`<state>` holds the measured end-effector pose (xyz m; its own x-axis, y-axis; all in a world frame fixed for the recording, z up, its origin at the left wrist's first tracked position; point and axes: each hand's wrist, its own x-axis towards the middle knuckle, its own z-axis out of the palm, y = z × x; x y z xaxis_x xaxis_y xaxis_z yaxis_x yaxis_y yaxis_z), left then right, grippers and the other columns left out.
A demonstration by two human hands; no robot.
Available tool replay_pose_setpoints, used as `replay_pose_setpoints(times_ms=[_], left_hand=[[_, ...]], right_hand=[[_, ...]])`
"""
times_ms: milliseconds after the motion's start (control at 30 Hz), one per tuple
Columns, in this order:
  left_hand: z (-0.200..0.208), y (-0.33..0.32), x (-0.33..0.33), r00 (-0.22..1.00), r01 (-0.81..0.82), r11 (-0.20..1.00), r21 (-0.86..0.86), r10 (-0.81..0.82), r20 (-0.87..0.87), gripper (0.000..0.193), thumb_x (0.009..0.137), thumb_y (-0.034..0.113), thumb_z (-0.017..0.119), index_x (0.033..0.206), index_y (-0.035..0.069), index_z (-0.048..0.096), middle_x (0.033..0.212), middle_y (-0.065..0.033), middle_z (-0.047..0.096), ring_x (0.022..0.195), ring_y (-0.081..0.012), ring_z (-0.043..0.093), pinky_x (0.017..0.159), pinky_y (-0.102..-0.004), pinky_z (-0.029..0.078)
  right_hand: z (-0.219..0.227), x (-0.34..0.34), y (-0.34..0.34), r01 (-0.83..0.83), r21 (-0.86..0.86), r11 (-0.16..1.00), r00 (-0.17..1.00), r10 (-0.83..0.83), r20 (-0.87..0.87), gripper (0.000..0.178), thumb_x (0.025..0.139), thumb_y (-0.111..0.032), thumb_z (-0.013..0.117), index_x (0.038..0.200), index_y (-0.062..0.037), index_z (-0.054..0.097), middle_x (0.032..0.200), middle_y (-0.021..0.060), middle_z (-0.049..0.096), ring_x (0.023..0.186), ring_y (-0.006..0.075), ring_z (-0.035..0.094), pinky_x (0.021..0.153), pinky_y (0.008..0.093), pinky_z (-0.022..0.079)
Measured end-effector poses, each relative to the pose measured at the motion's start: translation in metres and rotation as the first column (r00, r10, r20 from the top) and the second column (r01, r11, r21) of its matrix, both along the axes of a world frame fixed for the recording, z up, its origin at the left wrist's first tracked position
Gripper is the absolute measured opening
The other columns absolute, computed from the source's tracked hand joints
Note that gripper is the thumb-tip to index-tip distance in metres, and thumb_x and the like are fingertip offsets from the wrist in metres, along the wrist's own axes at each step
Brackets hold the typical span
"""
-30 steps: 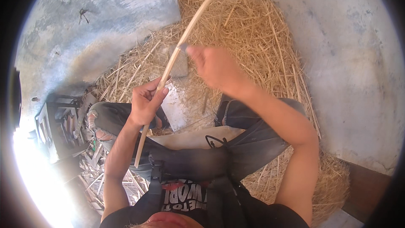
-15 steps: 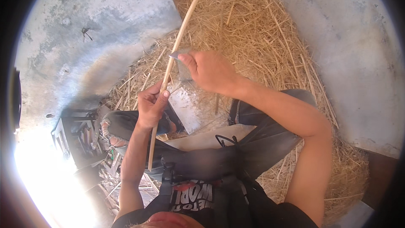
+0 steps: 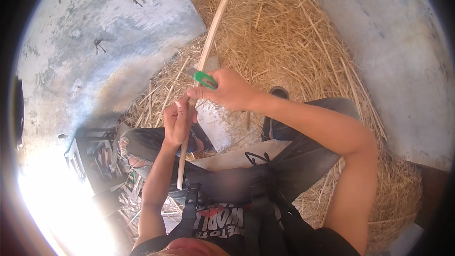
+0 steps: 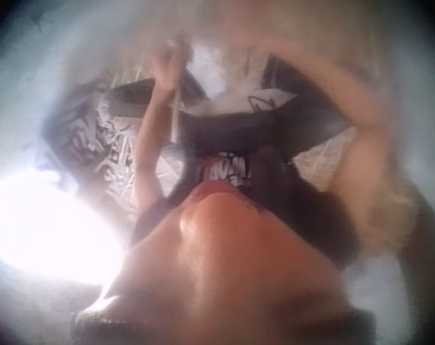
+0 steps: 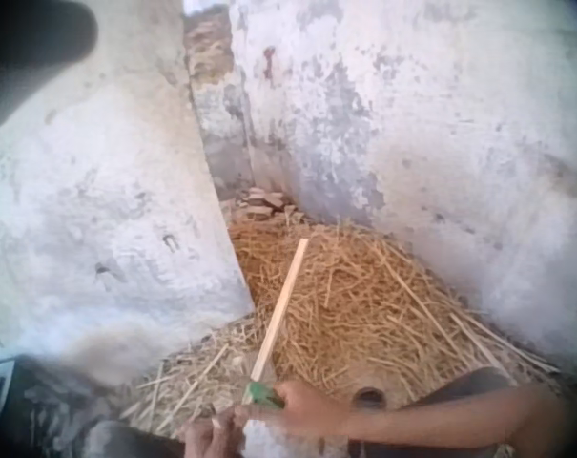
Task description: The person scrapes a wooden strip using a green-handled tool while sitting on a floor covered in straw.
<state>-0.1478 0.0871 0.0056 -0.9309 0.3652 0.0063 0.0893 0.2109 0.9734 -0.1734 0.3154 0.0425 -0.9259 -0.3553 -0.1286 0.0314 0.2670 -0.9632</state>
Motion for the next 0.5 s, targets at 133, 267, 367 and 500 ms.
replay_pose_setpoints(times_ms=[133, 267, 367, 500], left_hand=[[-0.001, 0.003, 0.001, 0.997, 0.02, 1.0, -0.005, -0.02, -0.068, 0.075, 0.112, 0.056, 0.029, 0.146, -0.006, 0.055, 0.064, -0.0005, 0.053, 0.061, -0.0106, 0.054, 0.059, -0.029, 0.046], [0.002, 0.003, 0.002, 0.992, 0.023, 0.998, -0.059, -0.031, -0.122, 0.075, 0.112, 0.056, 0.03, 0.147, -0.006, 0.054, 0.061, 0.0001, 0.05, 0.059, -0.0109, 0.053, 0.058, -0.0292, 0.045], [-0.011, 0.002, 0.001, 0.985, -0.026, 0.995, -0.095, 0.01, -0.174, 0.074, 0.113, 0.055, 0.031, 0.146, -0.007, 0.054, 0.06, 0.001, 0.048, 0.057, -0.0107, 0.05, 0.057, -0.0291, 0.044], [-0.005, 0.004, 0.002, 0.998, 0.002, 1.0, 0.018, -0.001, -0.065, 0.07, 0.113, 0.051, 0.035, 0.145, -0.009, 0.054, 0.06, 0.0027, 0.046, 0.056, -0.0091, 0.047, 0.056, -0.0281, 0.042]], right_hand=[[-0.02, 0.001, -0.006, 0.037, 0.002, 0.999, 0.998, -0.037, 0.052, 0.043, 0.093, -0.038, 0.08, 0.075, -0.0012, 0.069, 0.056, 0.0011, 0.053, 0.055, 0.0111, 0.047, 0.054, 0.0351, 0.04], [-0.019, -0.001, -0.004, 0.0, 0.041, 0.999, 0.998, -0.003, 0.065, 0.032, 0.094, -0.032, 0.08, 0.085, -0.0022, 0.074, 0.06, -0.0017, 0.053, 0.059, 0.008, 0.046, 0.056, 0.0322, 0.04], [-0.012, 0.001, -0.004, -0.027, 0.08, 0.996, 0.994, 0.018, 0.106, 0.026, 0.094, -0.029, 0.08, 0.092, -0.0033, 0.077, 0.062, -0.0029, 0.055, 0.061, 0.0064, 0.047, 0.058, 0.0306, 0.041], [-0.017, 0.0, -0.002, -0.05, 0.034, 0.998, 0.999, 0.049, 0.024, 0.022, 0.093, -0.026, 0.081, 0.092, -0.0041, 0.078, 0.065, -0.0015, 0.06, 0.064, 0.0068, 0.05, 0.061, 0.0303, 0.043]])
